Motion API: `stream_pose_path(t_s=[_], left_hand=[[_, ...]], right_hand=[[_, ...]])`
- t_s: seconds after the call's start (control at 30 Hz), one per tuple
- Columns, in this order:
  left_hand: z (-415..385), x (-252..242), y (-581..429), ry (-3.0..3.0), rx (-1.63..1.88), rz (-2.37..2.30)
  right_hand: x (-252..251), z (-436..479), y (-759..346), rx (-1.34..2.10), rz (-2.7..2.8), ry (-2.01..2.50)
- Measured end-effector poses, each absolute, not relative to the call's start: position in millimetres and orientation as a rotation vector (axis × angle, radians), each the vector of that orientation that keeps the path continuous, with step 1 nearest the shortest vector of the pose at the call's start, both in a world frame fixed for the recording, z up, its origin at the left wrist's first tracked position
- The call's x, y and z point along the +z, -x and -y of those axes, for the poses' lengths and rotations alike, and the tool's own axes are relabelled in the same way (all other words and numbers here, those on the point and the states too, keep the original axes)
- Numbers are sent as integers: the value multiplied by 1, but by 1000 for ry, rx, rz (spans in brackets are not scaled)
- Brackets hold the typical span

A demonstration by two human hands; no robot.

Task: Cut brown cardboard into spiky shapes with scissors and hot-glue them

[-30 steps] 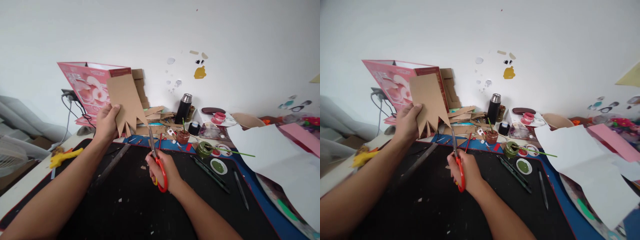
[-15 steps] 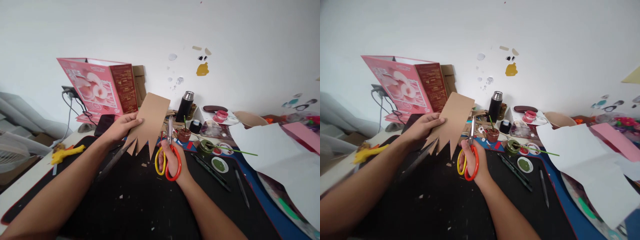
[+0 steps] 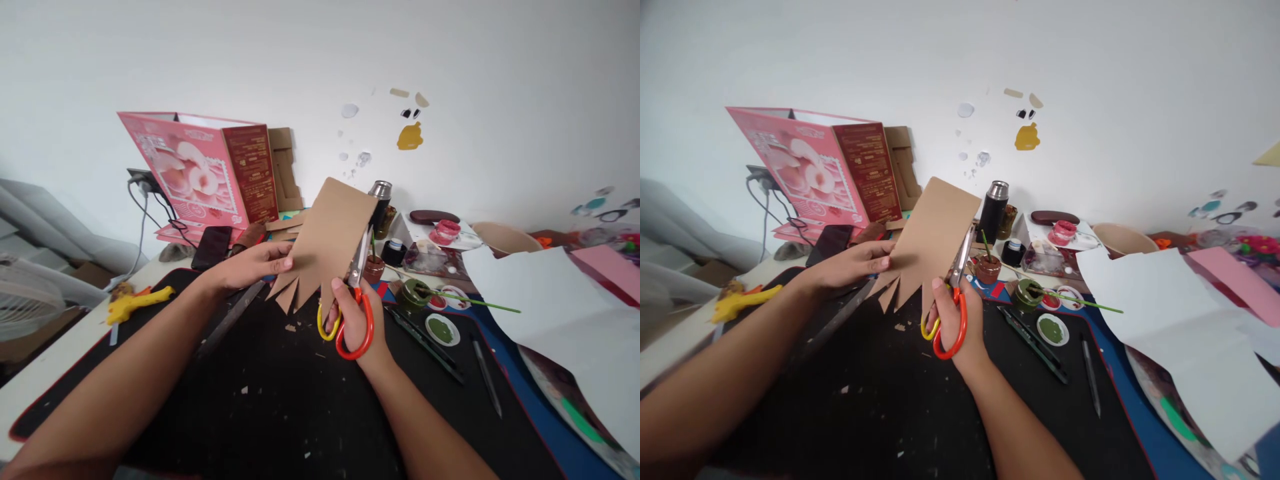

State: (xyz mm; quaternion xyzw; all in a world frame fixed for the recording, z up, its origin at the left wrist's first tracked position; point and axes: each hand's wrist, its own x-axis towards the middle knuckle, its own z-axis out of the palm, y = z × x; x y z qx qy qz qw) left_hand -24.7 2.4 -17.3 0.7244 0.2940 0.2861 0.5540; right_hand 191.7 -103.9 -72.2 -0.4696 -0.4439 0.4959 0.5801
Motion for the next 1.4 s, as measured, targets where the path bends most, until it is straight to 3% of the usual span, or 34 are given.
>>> stream_pose_path(t_s=[0.6, 0.83, 1.4], left_hand=[[-9, -19, 31, -1918, 245, -570], [-8, -33, 25, -2156, 142, -756], [-32, -53, 29, -1986, 441, -981]], right_hand=[[-71, 111, -190, 989, 1068, 1060], [-65, 107, -196, 964, 964, 1037], [-68, 108, -192, 1050, 990, 1045]])
